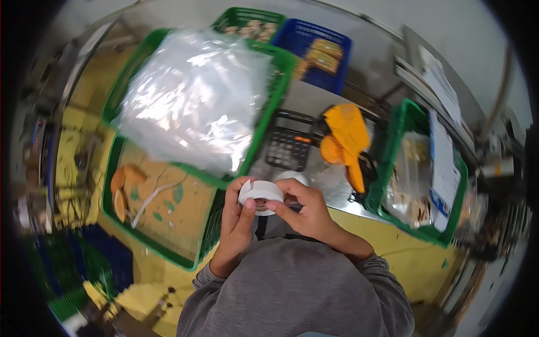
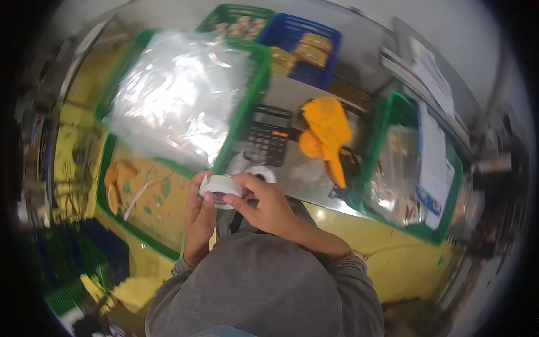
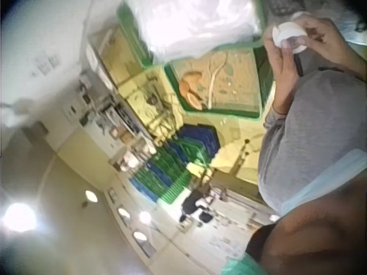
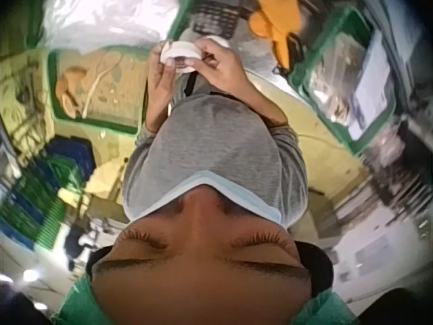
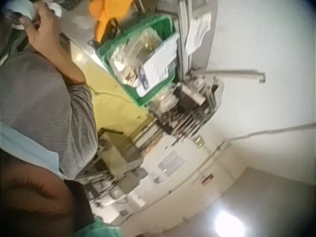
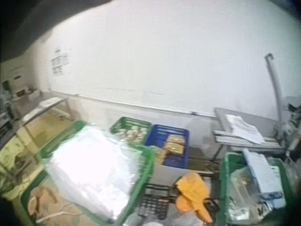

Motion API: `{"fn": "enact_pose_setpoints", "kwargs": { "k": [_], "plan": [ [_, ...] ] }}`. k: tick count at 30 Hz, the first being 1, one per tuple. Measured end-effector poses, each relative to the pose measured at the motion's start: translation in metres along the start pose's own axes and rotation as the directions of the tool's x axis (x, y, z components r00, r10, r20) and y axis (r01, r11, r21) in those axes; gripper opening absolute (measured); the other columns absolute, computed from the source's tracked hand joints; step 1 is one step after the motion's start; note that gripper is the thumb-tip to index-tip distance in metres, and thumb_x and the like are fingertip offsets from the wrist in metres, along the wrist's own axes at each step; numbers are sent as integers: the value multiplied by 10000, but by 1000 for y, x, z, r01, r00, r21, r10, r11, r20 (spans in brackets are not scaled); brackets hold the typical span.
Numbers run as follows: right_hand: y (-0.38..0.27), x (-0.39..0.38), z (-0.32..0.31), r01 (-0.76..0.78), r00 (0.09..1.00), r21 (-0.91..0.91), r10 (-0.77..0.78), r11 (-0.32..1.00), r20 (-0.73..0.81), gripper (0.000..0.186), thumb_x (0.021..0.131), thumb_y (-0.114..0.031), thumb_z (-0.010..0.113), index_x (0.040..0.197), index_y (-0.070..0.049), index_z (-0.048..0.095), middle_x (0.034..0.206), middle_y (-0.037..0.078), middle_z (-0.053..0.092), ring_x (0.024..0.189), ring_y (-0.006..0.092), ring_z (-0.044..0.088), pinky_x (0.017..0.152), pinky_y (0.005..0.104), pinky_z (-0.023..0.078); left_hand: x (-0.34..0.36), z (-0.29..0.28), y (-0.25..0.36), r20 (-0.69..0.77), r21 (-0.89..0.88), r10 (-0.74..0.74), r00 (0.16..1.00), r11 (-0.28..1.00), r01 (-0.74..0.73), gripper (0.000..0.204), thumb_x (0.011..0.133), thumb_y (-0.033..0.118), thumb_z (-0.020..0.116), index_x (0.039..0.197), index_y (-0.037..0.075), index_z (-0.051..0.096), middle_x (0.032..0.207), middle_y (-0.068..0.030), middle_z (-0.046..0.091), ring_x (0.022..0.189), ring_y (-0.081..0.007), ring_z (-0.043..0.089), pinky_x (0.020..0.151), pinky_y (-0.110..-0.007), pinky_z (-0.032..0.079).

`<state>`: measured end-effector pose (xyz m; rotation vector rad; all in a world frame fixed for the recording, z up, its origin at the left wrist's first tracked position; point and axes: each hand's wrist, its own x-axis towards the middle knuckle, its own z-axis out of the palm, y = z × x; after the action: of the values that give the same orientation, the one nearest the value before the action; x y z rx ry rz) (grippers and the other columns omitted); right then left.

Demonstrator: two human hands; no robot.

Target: The person positions several plastic bags containing cards on a metal table and applies labels to them using a hand-held labeling tool. The person then moves to a different station, picks up a roll of tape, and reloads the labeling tool with it.

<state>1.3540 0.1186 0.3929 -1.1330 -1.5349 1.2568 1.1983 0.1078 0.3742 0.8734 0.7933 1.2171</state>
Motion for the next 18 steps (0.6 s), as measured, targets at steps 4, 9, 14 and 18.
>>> {"fn": "enact_pose_setpoints", "kwargs": {
  "k": [4, 9, 14, 18],
  "plan": [
    [-4, -30, -35, -24, 985, -64, 12, 998, -173, 238, 822, -74, 644, 1017, 26, 550, 908, 88, 633, 852, 119, 613, 752, 260, 505, 17, 33, -20, 170, 185, 6, 985, 982, -38, 339, 945, 222, 446, 1191, 5, 360, 1040, -67, 487, 929, -113, 500, 845, -250, 389],
    [15, -62, -66, -42, 941, 46, 55, 998, -334, 231, 821, -133, 655, 983, 1, 559, 846, 64, 610, 737, 95, 588, 648, 234, 472, 28, 75, -35, 312, 195, -137, 940, 978, 78, 313, 952, 214, 433, 1182, 12, 369, 1055, -68, 467, 966, -107, 469, 864, -253, 375],
    [30, -83, -97, -192, 924, 323, 281, 927, -260, 229, 830, -163, 652, 970, -8, 559, 845, 32, 594, 772, 85, 568, 679, 218, 451, 31, 99, -73, 276, 115, -220, 936, 974, 195, 388, 970, 310, 380, 1224, 17, 392, 1028, -32, 498, 891, -87, 495, 825, -227, 387],
    [56, -91, -129, -243, 959, 176, 264, 954, -106, 228, 869, -162, 596, 1026, -11, 529, 927, 1, 554, 849, 70, 538, 745, 231, 446, 29, 111, -94, 187, 7, -264, 946, 964, 268, 365, 971, 292, 381, 1195, 9, 429, 971, -33, 529, 863, -83, 501, 799, -232, 405]
  ]
}}
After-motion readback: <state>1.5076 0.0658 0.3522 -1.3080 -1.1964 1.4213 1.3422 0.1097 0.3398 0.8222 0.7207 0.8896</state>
